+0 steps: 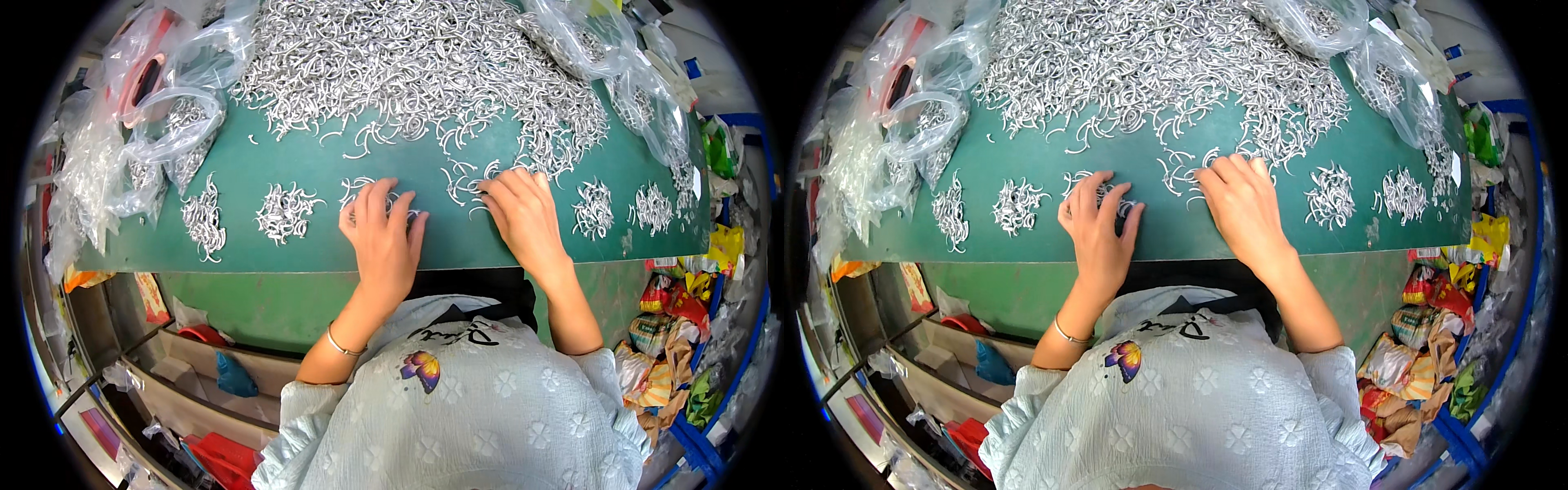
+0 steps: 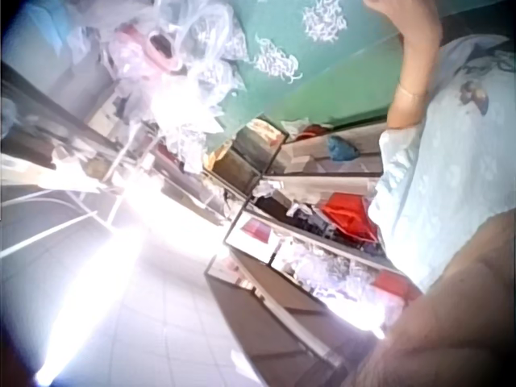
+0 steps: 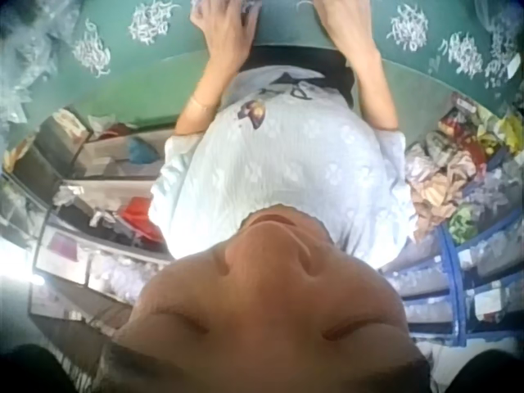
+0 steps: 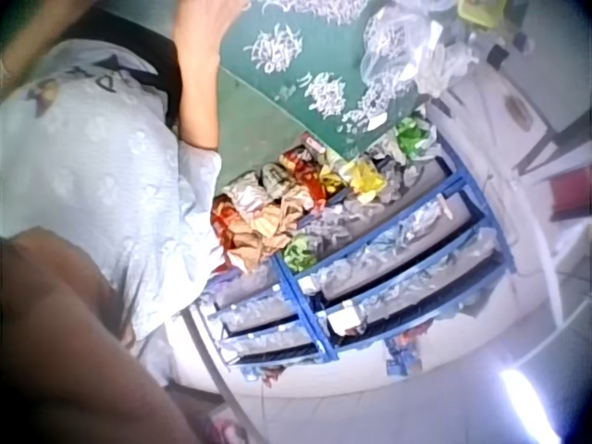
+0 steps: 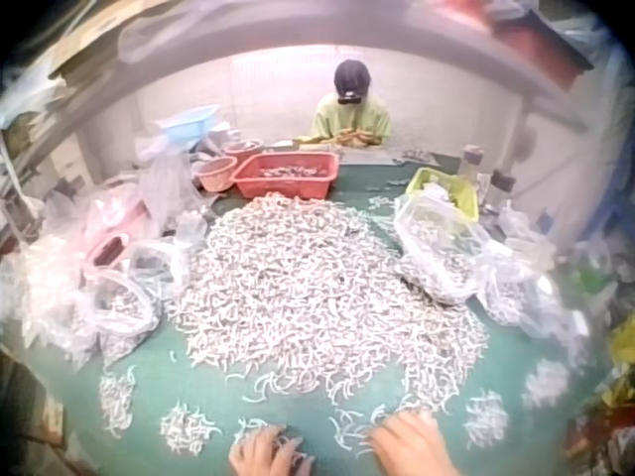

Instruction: The person sorts metal hooks on a green table by hand, picking them from a large pile to form smaller groups. They then collect a handful of the hooks and place them into a plastic bag.

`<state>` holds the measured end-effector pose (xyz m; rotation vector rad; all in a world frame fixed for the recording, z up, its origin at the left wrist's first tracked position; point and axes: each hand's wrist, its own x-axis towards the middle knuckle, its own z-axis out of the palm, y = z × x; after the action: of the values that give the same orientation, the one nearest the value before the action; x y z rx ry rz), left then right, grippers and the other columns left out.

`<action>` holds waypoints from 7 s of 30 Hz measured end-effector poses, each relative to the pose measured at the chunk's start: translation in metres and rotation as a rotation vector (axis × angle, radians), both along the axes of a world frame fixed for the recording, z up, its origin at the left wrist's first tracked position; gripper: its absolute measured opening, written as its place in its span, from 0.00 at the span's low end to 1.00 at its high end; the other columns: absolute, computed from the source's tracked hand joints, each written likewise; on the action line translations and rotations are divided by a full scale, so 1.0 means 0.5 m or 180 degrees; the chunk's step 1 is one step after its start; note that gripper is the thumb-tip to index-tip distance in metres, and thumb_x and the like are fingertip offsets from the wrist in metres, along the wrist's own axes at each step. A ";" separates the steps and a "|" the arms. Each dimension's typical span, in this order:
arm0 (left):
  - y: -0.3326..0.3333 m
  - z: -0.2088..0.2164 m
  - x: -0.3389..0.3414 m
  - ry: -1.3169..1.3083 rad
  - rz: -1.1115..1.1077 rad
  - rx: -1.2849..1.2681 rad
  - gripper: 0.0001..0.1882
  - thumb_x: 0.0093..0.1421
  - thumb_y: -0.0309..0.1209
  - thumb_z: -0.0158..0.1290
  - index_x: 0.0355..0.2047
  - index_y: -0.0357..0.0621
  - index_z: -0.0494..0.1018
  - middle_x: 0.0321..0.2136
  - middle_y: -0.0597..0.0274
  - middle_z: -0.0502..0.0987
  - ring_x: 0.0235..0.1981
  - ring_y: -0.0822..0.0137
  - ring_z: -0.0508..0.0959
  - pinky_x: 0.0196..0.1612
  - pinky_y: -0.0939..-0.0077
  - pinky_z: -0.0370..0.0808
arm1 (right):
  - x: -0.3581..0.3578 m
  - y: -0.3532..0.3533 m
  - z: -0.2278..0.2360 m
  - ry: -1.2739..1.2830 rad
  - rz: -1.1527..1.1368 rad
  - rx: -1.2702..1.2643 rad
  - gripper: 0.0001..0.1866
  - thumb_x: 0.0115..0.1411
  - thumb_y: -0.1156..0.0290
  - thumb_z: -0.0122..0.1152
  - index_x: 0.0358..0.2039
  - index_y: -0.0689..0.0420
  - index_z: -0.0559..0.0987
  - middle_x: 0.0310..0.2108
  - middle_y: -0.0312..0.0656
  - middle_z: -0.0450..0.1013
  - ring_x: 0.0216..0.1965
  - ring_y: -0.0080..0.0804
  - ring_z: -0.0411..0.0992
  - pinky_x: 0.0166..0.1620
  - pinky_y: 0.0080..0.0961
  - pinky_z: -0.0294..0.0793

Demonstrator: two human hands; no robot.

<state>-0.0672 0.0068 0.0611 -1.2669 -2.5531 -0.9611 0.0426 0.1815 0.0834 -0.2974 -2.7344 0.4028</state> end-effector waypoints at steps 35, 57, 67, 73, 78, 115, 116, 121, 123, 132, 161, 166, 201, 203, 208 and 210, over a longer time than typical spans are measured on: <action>0.037 0.018 0.063 -0.0452 -0.0713 -0.0055 0.18 0.51 0.20 0.62 0.44 0.42 0.75 0.50 0.56 0.73 0.52 0.54 0.70 0.57 0.61 0.60 | 0.295 0.174 0.014 0.2421 -0.1636 -0.4535 0.03 0.65 0.74 0.55 0.38 0.59 0.75 0.30 0.32 0.70 0.30 0.19 0.66 0.35 0.18 0.64; 0.079 0.007 0.066 -0.0529 -0.1162 0.0038 0.16 0.53 0.19 0.58 0.44 0.39 0.74 0.49 0.52 0.71 0.50 0.50 0.71 0.51 0.59 0.66 | 0.104 0.077 0.008 0.0544 -0.0805 -0.0572 0.08 0.52 0.77 0.64 0.34 0.57 0.78 0.31 0.40 0.69 0.37 0.39 0.66 0.42 0.33 0.64; 0.093 0.007 0.069 -0.0485 -0.0993 0.0145 0.17 0.52 0.20 0.60 0.43 0.40 0.75 0.45 0.54 0.71 0.46 0.54 0.72 0.48 0.62 0.66 | 0.113 0.074 -0.013 0.0309 -0.0845 -0.0591 0.07 0.50 0.76 0.67 0.30 0.56 0.78 0.34 0.39 0.69 0.39 0.39 0.66 0.42 0.34 0.62; 0.066 0.022 0.085 -0.1188 -0.1209 0.0215 0.19 0.53 0.21 0.59 0.47 0.37 0.73 0.47 0.52 0.70 0.48 0.52 0.70 0.49 0.59 0.66 | 0.121 0.054 0.001 0.0207 -0.0756 -0.0551 0.08 0.49 0.74 0.68 0.30 0.57 0.78 0.34 0.38 0.69 0.40 0.39 0.66 0.42 0.34 0.62; 0.065 0.015 0.109 -0.0991 -0.1135 0.0045 0.24 0.54 0.22 0.58 0.53 0.39 0.70 0.51 0.51 0.68 0.51 0.50 0.69 0.51 0.58 0.66 | 0.115 0.026 -0.001 0.0094 -0.0057 -0.1025 0.08 0.50 0.73 0.68 0.31 0.57 0.79 0.34 0.40 0.71 0.39 0.39 0.67 0.42 0.33 0.63; 0.038 -0.009 0.096 -0.1287 -0.1504 0.0535 0.11 0.52 0.12 0.57 0.36 0.30 0.76 0.42 0.52 0.73 0.36 0.59 0.77 0.37 0.71 0.76 | 0.098 0.068 -0.012 0.0054 -0.0775 0.0106 0.05 0.52 0.72 0.65 0.31 0.54 0.80 0.39 0.37 0.69 0.45 0.37 0.66 0.51 0.43 0.58; 0.038 -0.010 0.095 -0.1267 -0.1508 0.0537 0.10 0.52 0.12 0.57 0.36 0.31 0.76 0.42 0.52 0.73 0.36 0.59 0.77 0.37 0.71 0.76 | 0.096 0.070 -0.017 0.0062 -0.0777 0.0011 0.06 0.52 0.72 0.66 0.31 0.54 0.80 0.39 0.37 0.69 0.45 0.37 0.66 0.51 0.43 0.58; 0.030 -0.010 0.091 -0.1382 -0.1498 0.0534 0.11 0.52 0.14 0.57 0.37 0.30 0.75 0.43 0.50 0.72 0.38 0.54 0.76 0.41 0.65 0.75 | 0.105 0.066 0.000 -0.0085 -0.0761 -0.0244 0.08 0.51 0.72 0.67 0.32 0.56 0.79 0.39 0.37 0.68 0.45 0.38 0.66 0.51 0.43 0.58; 0.029 -0.012 0.092 -0.1371 -0.1459 0.0558 0.11 0.52 0.14 0.57 0.37 0.30 0.75 0.43 0.50 0.73 0.38 0.54 0.77 0.40 0.65 0.75 | 0.101 0.060 0.000 -0.0059 -0.0805 -0.0210 0.08 0.51 0.73 0.66 0.33 0.56 0.79 0.39 0.38 0.68 0.45 0.38 0.65 0.51 0.43 0.58; 0.028 -0.009 0.091 -0.1390 -0.1453 0.0520 0.11 0.52 0.14 0.57 0.37 0.31 0.74 0.43 0.51 0.73 0.39 0.54 0.76 0.40 0.65 0.75 | 0.098 0.056 -0.006 0.0146 -0.0769 -0.0244 0.08 0.51 0.76 0.66 0.33 0.57 0.77 0.39 0.39 0.69 0.44 0.39 0.66 0.49 0.38 0.59; 0.033 -0.020 0.096 -0.0619 -0.1719 0.0518 0.13 0.48 0.18 0.54 0.36 0.35 0.74 0.45 0.51 0.74 0.50 0.51 0.73 0.47 0.61 0.68 | 0.047 0.009 -0.012 0.0100 -0.0675 -0.0008 0.08 0.49 0.76 0.64 0.31 0.57 0.76 0.32 0.38 0.68 0.38 0.38 0.66 0.41 0.34 0.61; 0.030 -0.009 0.089 -0.0638 -0.1591 0.0344 0.12 0.49 0.17 0.57 0.36 0.39 0.75 0.41 0.58 0.75 0.45 0.56 0.75 0.45 0.65 0.67 | 0.050 0.013 -0.007 -0.0095 -0.0545 0.0208 0.07 0.50 0.76 0.64 0.30 0.57 0.76 0.31 0.39 0.67 0.38 0.38 0.66 0.42 0.35 0.61; 0.007 0.019 0.023 -0.0266 -0.0302 0.0157 0.14 0.53 0.19 0.58 0.40 0.43 0.76 0.41 0.61 0.73 0.41 0.60 0.72 0.46 0.67 0.62 | 0.085 0.066 -0.010 0.0396 -0.0822 -0.0340 0.08 0.51 0.75 0.67 0.32 0.56 0.78 0.36 0.38 0.72 0.41 0.38 0.69 0.44 0.34 0.61; 0.009 0.012 0.026 -0.0242 -0.0449 0.0203 0.14 0.53 0.18 0.58 0.41 0.43 0.76 0.41 0.61 0.73 0.40 0.61 0.72 0.46 0.66 0.62 | 0.080 0.059 -0.006 0.0408 -0.0805 -0.0378 0.09 0.51 0.74 0.67 0.33 0.56 0.78 0.36 0.38 0.72 0.42 0.38 0.68 0.44 0.34 0.61; 0.020 0.022 0.041 -0.0376 -0.0598 0.0236 0.15 0.52 0.18 0.59 0.41 0.43 0.76 0.41 0.62 0.73 0.38 0.62 0.72 0.45 0.66 0.63 | 0.055 0.042 -0.023 0.0110 -0.0793 -0.0006 0.07 0.53 0.75 0.64 0.33 0.57 0.77 0.34 0.39 0.69 0.39 0.39 0.67 0.44 0.35 0.61; 0.019 0.023 0.045 -0.0396 -0.0606 0.0244 0.15 0.52 0.19 0.59 0.41 0.43 0.76 0.41 0.62 0.73 0.38 0.62 0.72 0.45 0.66 0.63 | 0.055 0.051 -0.025 0.0080 -0.0705 -0.0044 0.05 0.54 0.76 0.63 0.32 0.57 0.76 0.33 0.40 0.68 0.38 0.40 0.66 0.44 0.35 0.61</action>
<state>-0.0448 0.0165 0.0728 -1.4936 -2.4916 -1.1986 0.0701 0.2072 0.0711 -0.5880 -2.6378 0.3616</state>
